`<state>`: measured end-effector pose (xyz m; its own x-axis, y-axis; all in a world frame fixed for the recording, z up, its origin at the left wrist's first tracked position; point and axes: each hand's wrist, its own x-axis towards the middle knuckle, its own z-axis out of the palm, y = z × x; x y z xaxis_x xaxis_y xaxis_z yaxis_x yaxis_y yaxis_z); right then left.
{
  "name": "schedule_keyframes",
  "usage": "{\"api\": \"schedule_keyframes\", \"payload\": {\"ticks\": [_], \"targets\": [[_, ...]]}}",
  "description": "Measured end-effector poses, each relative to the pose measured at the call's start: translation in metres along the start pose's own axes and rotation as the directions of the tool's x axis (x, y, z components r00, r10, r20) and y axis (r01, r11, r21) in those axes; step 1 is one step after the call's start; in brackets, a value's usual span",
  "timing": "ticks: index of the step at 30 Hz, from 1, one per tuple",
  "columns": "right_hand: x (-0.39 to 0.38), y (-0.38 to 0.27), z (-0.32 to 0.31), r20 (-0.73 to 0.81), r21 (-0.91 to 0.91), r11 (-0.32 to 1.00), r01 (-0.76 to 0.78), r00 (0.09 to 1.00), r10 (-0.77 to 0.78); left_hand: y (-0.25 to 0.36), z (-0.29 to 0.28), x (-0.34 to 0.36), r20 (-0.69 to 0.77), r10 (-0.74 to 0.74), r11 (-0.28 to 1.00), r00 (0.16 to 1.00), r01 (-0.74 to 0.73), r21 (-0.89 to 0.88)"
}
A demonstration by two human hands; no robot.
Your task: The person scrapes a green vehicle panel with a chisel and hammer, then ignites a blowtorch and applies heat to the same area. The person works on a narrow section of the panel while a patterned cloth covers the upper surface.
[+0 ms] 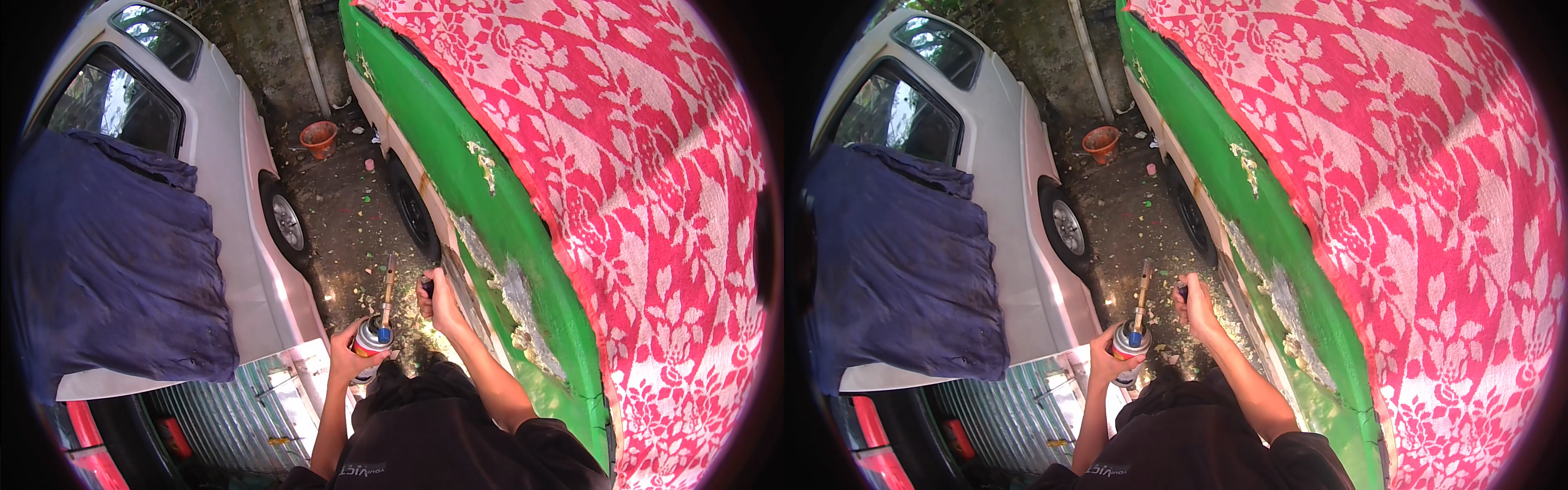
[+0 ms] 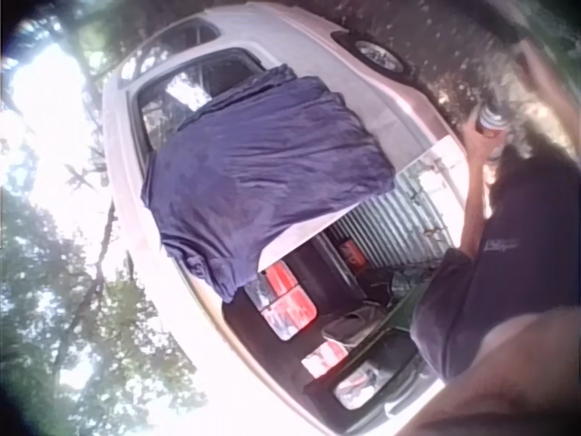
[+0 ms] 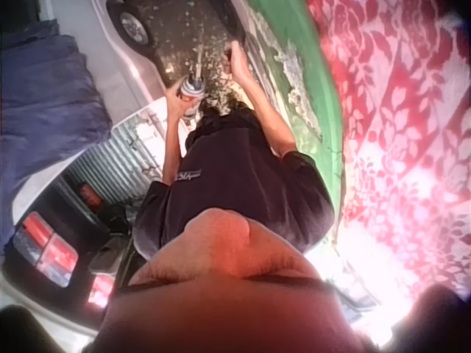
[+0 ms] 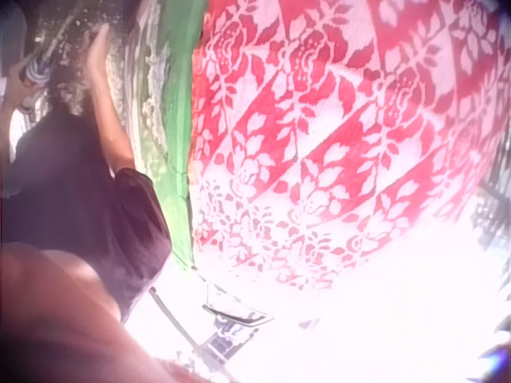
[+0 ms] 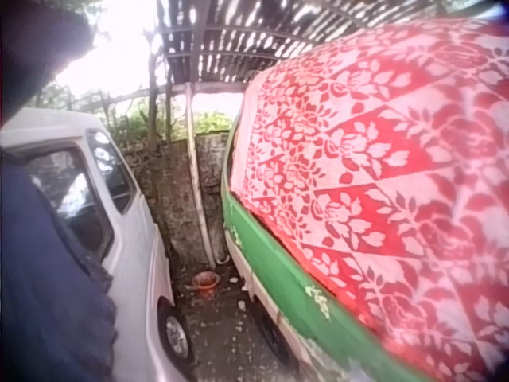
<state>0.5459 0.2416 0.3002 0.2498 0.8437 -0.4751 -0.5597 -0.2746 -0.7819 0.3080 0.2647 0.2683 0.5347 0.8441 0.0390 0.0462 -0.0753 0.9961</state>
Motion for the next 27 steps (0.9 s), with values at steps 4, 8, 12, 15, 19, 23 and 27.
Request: {"api": "schedule_keyframes", "payload": {"ticks": [4,8,12,15,19,23,27], "targets": [[0.016,-0.006,0.006,0.026,0.084,0.994,-0.069,0.997,0.067,0.007,0.000,-0.004,0.038,-0.006,0.999,0.999,0.007,-0.051],[0.018,-0.007,0.011,0.040,0.085,0.992,-0.089,0.995,0.086,0.006,-0.002,-0.009,0.046,-0.016,0.997,0.999,0.019,-0.070],[0.017,-0.005,0.014,0.018,-0.006,1.000,-0.012,1.000,0.012,0.004,-0.004,-0.010,0.060,-0.016,0.998,0.998,0.020,-0.059],[0.016,0.001,0.013,0.006,0.063,0.998,-0.011,1.000,0.011,0.005,-0.002,-0.009,0.061,-0.022,0.998,0.998,0.026,-0.066],[0.015,0.001,0.014,0.018,0.084,0.994,-0.067,0.998,0.066,0.005,-0.004,-0.010,0.070,-0.023,0.998,0.997,0.027,-0.057],[0.014,-0.002,0.017,-0.025,0.077,0.995,-0.068,0.997,0.070,0.009,-0.004,-0.009,0.088,-0.039,0.998,0.995,0.043,-0.043],[0.015,-0.005,0.014,0.008,0.022,0.998,-0.065,0.998,0.065,0.011,-0.005,-0.009,0.132,-0.049,0.998,0.990,0.052,-0.026]]}}
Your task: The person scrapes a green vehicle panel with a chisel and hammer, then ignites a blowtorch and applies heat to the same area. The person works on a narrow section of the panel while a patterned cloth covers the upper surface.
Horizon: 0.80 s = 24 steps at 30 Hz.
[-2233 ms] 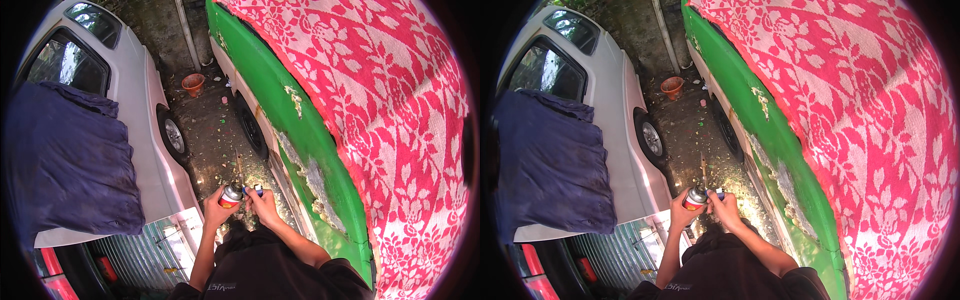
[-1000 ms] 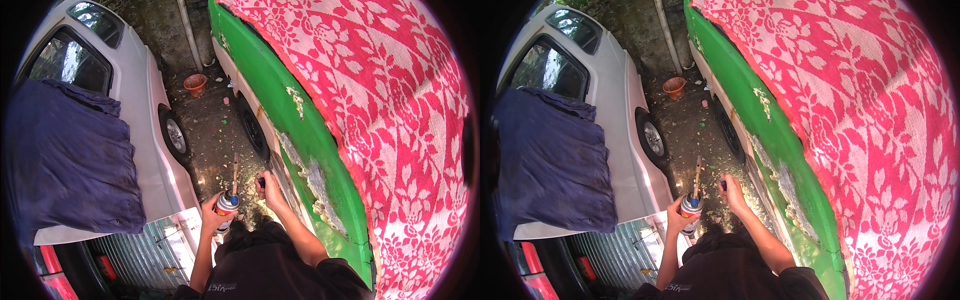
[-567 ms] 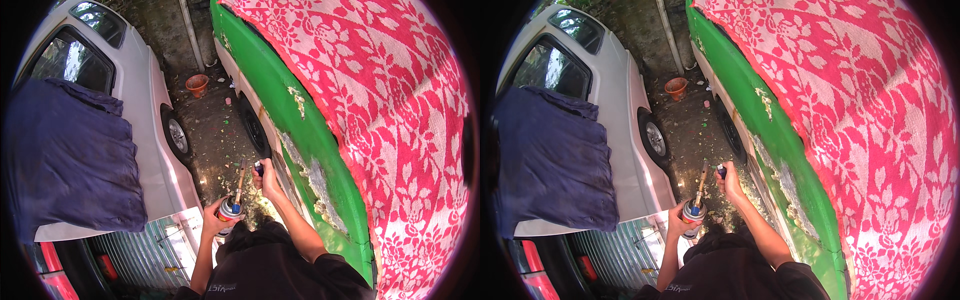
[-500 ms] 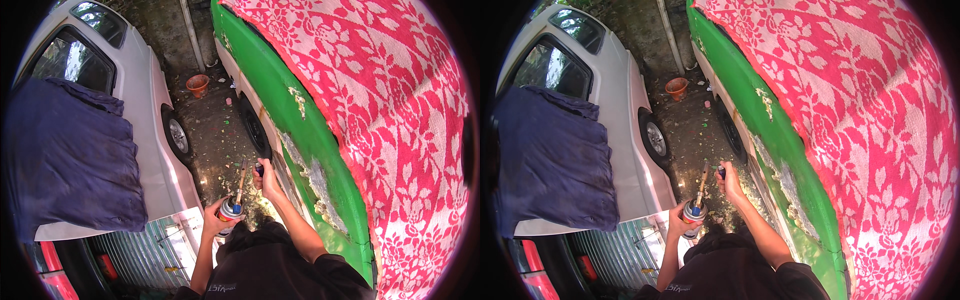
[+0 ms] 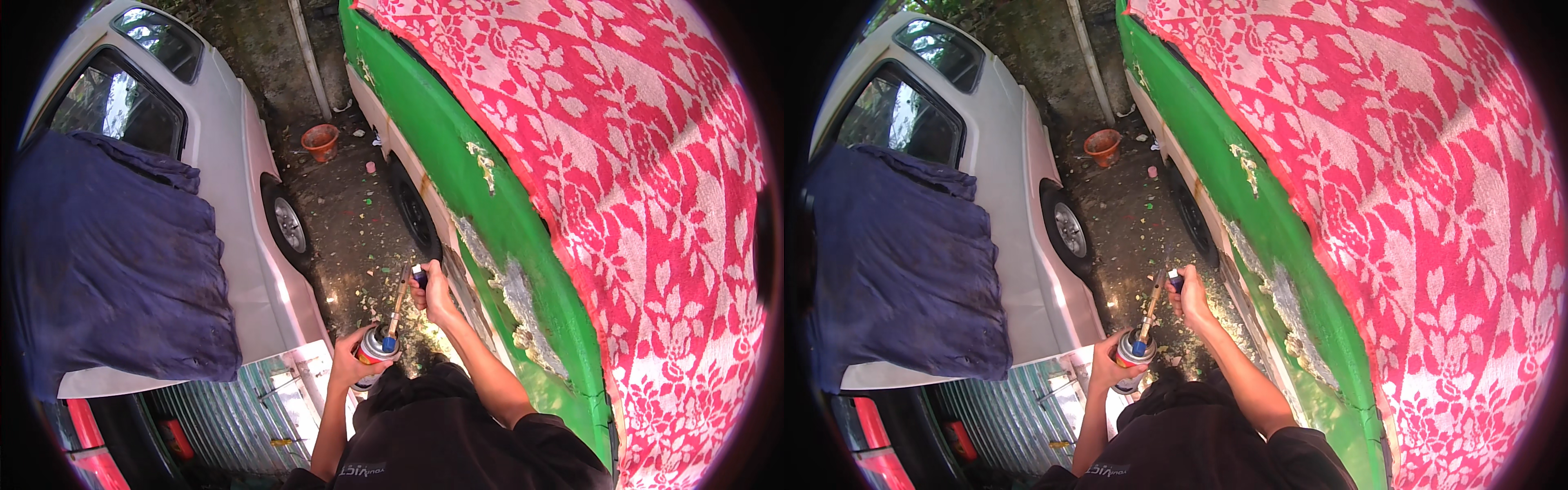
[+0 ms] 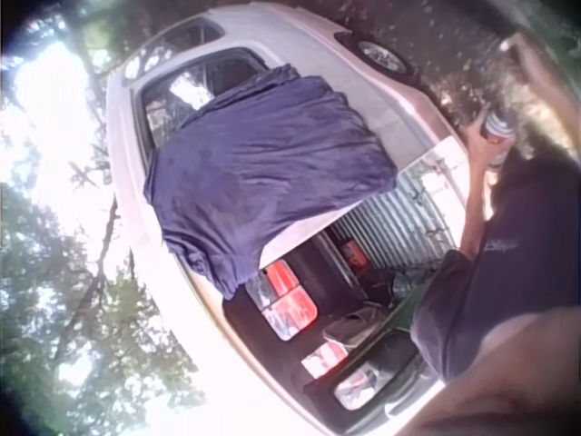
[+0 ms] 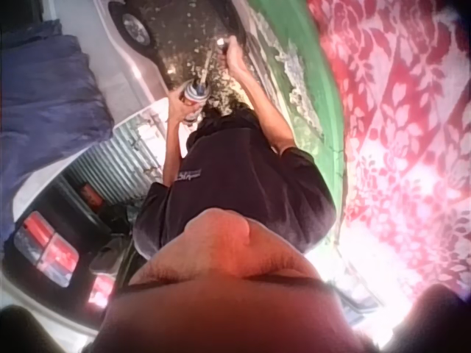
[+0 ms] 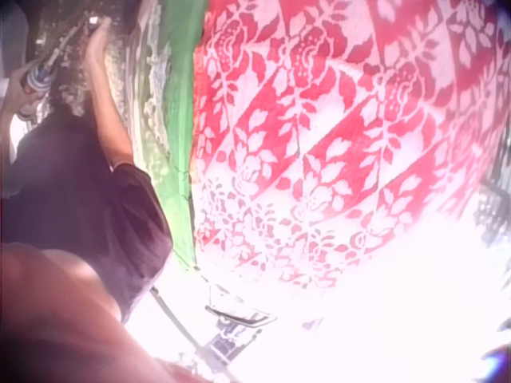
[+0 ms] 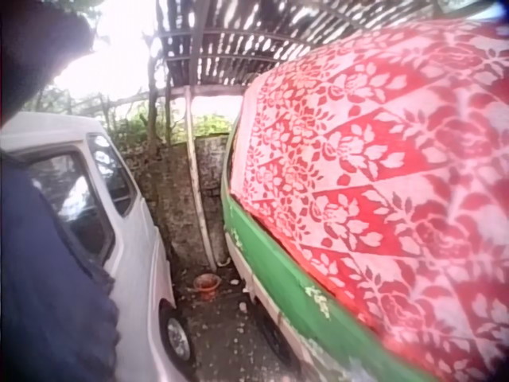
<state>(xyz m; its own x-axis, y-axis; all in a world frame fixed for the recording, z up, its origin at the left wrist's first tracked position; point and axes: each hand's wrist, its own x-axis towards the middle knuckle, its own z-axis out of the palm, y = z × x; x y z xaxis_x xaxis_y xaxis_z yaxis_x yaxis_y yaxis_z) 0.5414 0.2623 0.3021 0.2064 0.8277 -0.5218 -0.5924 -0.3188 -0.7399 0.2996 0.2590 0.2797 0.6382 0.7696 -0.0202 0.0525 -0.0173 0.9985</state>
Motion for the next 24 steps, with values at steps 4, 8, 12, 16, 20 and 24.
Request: {"api": "schedule_keyframes", "payload": {"ticks": [4,8,12,16,20,24], "targets": [[-0.011,0.015,-0.023,0.029,0.076,0.989,-0.126,0.992,0.124,0.001,0.000,0.003,0.003,-0.007,1.000,1.000,0.007,0.011],[-0.045,0.055,-0.065,-0.023,0.237,0.936,-0.261,0.962,0.274,-0.010,-0.003,0.000,-0.069,0.053,0.998,0.996,-0.050,0.048],[-0.053,0.058,-0.069,-0.175,0.072,0.991,-0.110,0.977,0.121,-0.007,0.001,0.007,-0.094,0.046,0.998,0.994,-0.042,0.052],[-0.046,0.035,-0.050,-0.145,-0.024,1.000,-0.009,0.989,0.005,0.000,0.001,0.013,-0.080,0.077,0.994,0.994,-0.070,0.088],[-0.027,0.021,-0.039,-0.095,0.001,0.996,0.087,0.992,-0.087,-0.003,0.000,0.013,-0.047,0.084,0.992,0.995,-0.079,0.099],[-0.019,0.010,-0.024,-0.071,0.025,0.995,0.097,0.993,-0.095,-0.004,0.001,0.010,-0.005,0.047,0.996,0.999,-0.047,0.080]]}}
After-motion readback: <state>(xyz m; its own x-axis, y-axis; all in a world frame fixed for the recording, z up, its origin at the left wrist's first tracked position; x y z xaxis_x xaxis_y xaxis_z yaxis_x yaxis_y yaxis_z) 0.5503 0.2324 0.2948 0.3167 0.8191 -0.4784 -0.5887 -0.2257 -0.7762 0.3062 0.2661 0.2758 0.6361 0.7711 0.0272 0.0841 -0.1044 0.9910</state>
